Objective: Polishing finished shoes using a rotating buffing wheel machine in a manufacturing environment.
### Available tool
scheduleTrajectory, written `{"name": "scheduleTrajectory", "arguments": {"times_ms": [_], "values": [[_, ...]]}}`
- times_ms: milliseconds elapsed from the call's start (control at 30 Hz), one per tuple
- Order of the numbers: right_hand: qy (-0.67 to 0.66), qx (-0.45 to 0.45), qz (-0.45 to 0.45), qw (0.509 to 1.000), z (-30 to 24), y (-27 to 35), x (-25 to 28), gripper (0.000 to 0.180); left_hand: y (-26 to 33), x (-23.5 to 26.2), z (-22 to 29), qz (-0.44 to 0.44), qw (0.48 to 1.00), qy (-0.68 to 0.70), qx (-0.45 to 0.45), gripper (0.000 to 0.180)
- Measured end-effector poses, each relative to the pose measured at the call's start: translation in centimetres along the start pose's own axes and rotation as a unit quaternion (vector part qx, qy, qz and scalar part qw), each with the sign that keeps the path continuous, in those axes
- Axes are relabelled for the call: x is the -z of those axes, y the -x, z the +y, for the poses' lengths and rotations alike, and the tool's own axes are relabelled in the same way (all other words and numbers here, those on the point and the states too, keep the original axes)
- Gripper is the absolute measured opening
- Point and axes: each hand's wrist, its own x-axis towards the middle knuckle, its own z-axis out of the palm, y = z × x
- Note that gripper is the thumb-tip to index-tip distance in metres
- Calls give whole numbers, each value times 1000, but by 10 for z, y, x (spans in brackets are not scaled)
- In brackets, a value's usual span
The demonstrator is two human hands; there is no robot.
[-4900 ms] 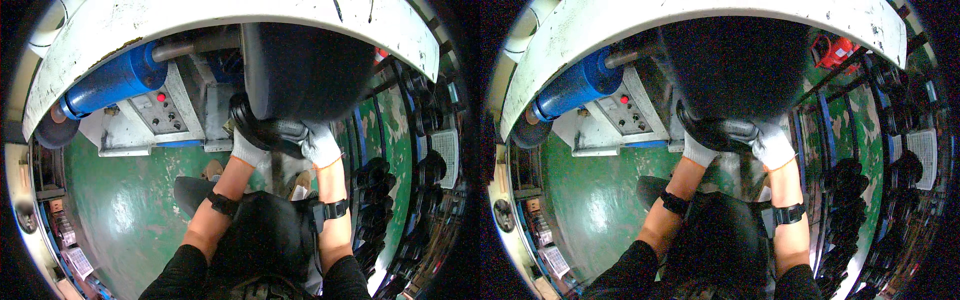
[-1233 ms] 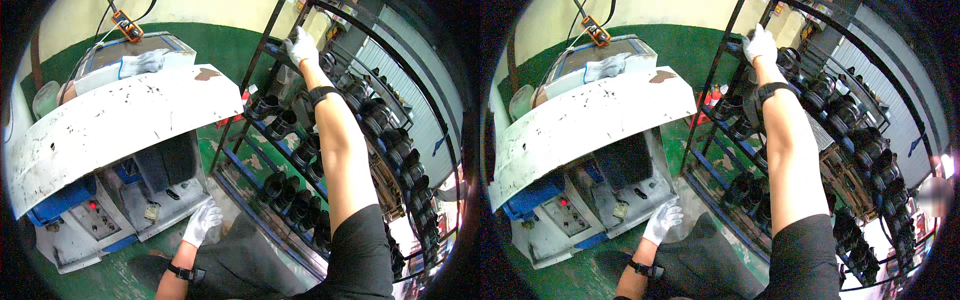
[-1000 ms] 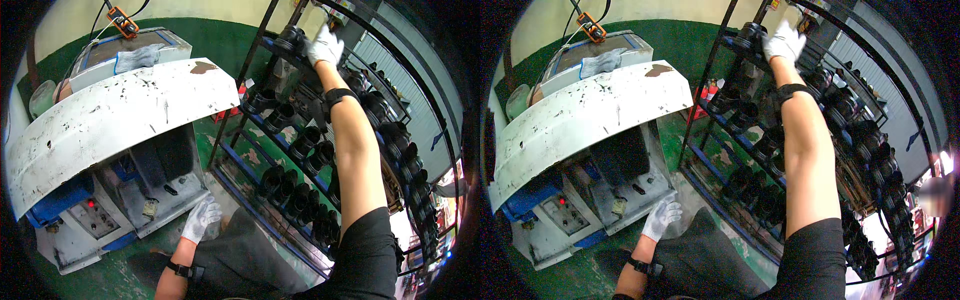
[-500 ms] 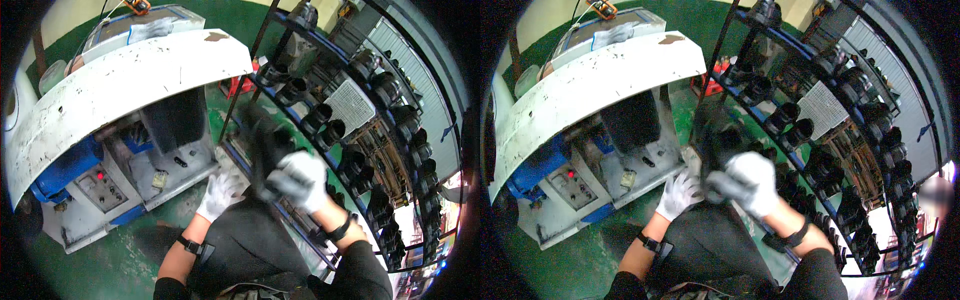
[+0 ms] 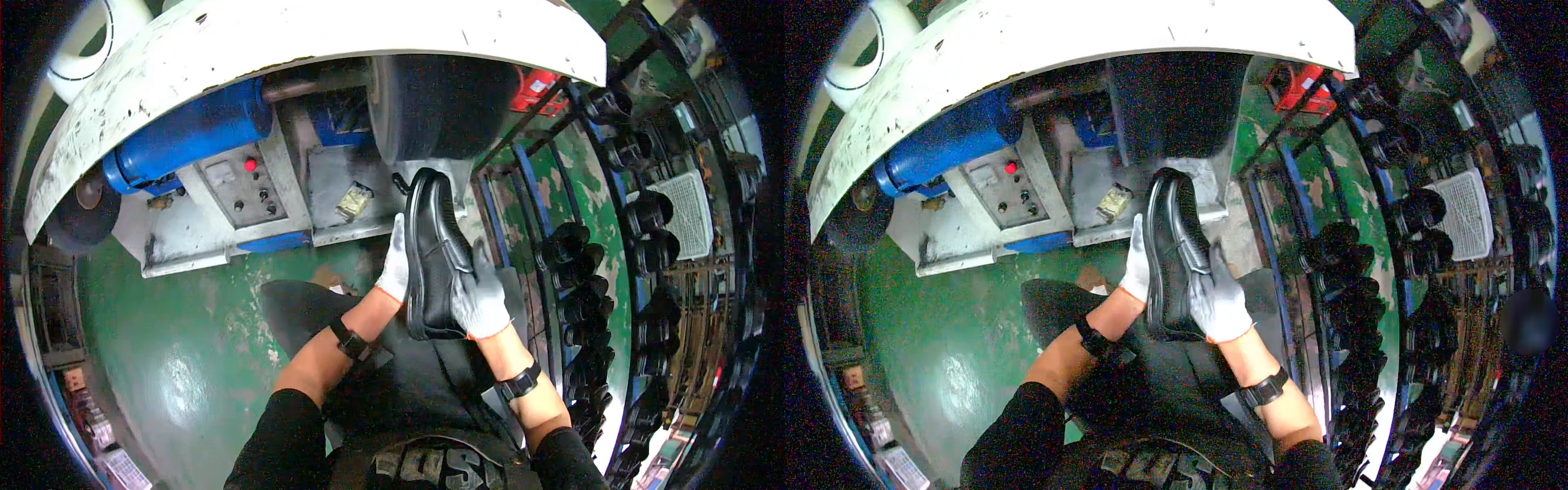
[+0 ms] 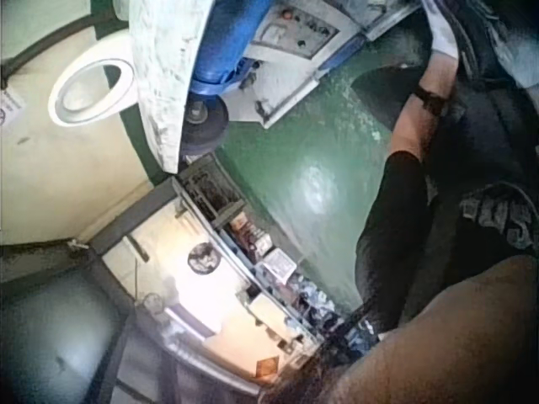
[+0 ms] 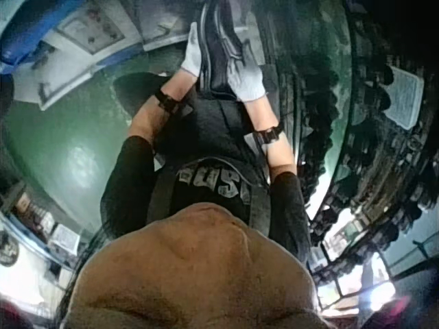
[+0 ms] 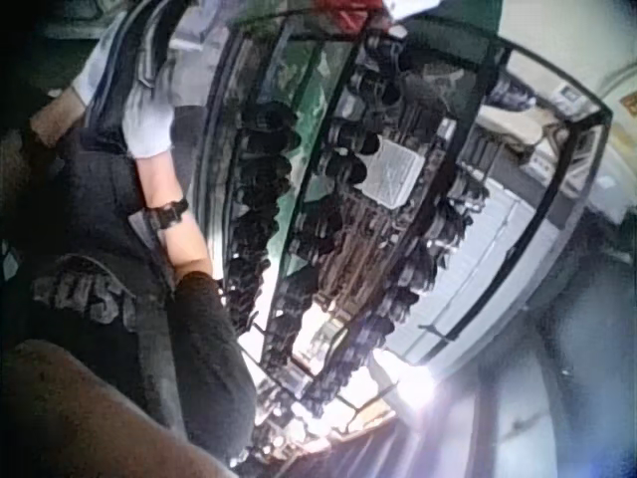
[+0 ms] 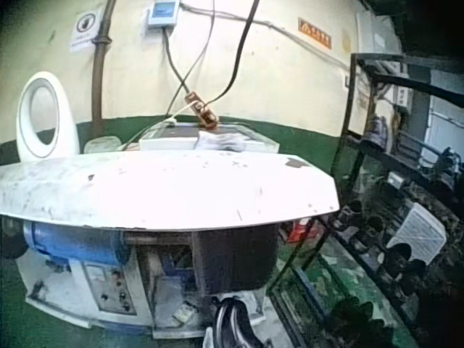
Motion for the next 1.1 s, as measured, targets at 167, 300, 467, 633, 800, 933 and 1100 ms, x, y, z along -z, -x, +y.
{"name": "scheduleTrajectory", "arguments": {"times_ms": [167, 300, 467, 633, 800, 933, 1100], "values": [[529, 197, -30, 825, -30, -16, -33, 41, -12, 1, 27, 7, 995, -79, -66, 65], [471, 319, -16, 822, -41, -49, -57, 34, -19, -17, 34, 75, 986, -102, -112, 64], [-285, -42, -103, 952, -56, -84, -81, 33, -40, -17, 57, 103, 977, -151, -108, 69], [-136, 235, -169, 948, -17, -143, -71, 25, -71, 2, 86, 79, 978, -126, -146, 74], [624, 576, 44, 526, -49, -164, -57, 24, -69, -52, 87, 155, 957, -169, -177, 68], [616, 556, 35, 556, -63, -154, -68, 19, -78, -27, 114, 212, 932, -213, -203, 60], [609, 529, 26, 591, -70, -144, -67, 13, -81, -22, 118, 254, 920, -183, -235, 52]]}}
